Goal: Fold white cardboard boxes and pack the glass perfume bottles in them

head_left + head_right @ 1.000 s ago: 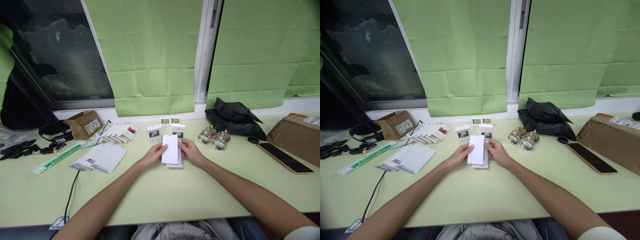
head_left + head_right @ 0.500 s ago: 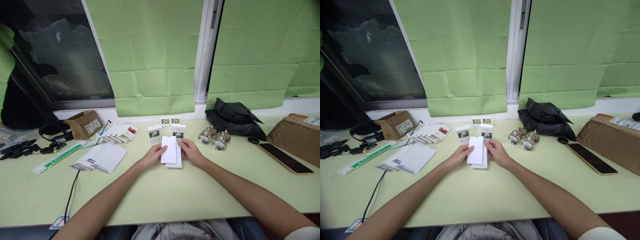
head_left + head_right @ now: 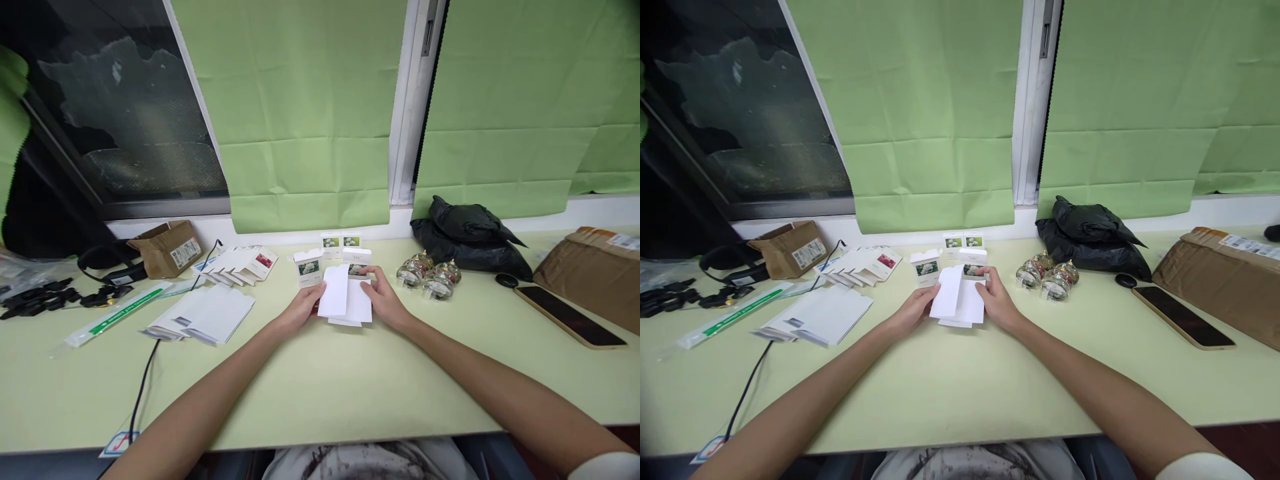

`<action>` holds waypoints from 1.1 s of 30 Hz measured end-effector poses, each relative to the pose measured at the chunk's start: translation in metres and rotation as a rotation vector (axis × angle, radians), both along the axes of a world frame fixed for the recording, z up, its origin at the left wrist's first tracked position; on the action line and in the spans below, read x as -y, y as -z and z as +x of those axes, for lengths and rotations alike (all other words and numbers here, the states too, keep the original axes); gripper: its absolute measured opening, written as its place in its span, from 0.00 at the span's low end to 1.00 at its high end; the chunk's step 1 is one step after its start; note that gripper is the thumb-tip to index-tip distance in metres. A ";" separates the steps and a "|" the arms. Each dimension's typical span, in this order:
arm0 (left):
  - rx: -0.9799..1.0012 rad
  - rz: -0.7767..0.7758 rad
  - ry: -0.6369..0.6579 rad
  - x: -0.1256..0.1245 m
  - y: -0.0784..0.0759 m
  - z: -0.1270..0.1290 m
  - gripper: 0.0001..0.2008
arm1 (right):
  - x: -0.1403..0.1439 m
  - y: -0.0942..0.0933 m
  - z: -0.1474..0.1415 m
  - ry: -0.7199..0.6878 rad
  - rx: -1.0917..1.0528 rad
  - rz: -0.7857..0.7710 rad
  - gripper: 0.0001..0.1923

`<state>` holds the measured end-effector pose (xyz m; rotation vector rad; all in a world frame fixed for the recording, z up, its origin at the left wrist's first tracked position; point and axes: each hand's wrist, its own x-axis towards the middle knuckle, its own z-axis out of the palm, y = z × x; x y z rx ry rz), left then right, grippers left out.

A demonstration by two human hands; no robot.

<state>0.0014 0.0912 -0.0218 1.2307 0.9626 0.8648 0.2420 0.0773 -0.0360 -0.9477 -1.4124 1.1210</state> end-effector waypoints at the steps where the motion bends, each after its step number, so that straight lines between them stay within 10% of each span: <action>1: 0.006 -0.014 -0.010 0.000 0.000 0.000 0.27 | 0.000 0.000 0.000 0.005 0.001 0.024 0.19; 10: 0.125 -0.052 -0.002 0.001 -0.004 0.002 0.26 | 0.006 -0.008 0.004 -0.056 0.206 0.158 0.16; 21: 0.196 -0.049 0.024 -0.003 -0.002 -0.002 0.25 | 0.010 -0.014 0.011 -0.335 0.243 0.124 0.53; 33: 0.172 -0.051 0.032 -0.003 0.000 -0.001 0.27 | 0.014 -0.014 0.004 -0.281 0.155 0.059 0.34</action>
